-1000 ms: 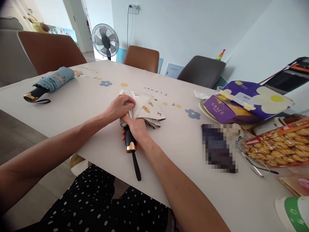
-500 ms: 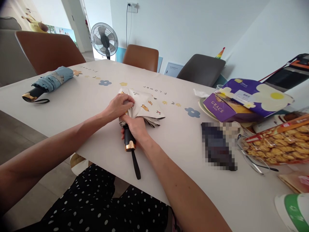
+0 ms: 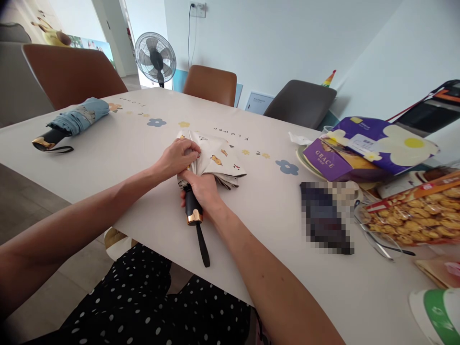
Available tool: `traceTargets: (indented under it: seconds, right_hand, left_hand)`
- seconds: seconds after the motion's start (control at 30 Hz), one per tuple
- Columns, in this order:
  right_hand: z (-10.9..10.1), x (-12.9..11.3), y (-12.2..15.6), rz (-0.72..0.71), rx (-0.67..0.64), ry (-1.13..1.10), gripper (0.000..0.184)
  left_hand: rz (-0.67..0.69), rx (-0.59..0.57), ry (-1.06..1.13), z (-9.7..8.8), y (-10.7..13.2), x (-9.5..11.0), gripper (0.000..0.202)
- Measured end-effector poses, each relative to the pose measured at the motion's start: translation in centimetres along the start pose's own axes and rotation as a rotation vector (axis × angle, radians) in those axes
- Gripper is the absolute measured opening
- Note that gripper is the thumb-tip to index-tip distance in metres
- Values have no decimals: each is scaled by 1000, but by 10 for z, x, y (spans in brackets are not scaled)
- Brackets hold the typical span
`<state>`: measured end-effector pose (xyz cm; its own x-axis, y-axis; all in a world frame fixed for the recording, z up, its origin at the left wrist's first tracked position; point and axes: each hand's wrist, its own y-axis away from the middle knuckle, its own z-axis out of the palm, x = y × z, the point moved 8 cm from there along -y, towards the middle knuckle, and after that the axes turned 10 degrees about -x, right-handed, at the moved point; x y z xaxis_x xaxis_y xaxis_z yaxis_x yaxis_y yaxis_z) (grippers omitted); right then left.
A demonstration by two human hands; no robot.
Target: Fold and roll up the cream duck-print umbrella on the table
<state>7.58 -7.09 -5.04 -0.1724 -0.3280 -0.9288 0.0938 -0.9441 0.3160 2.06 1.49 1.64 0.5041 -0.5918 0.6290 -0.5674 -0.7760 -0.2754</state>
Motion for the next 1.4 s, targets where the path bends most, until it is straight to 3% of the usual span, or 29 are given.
traceTargets:
  seconds: [1.4]
  right_hand:
    - [1,1,3,52,14,10,24]
  left_hand:
    - [37,-30,-101,0,1,5,17]
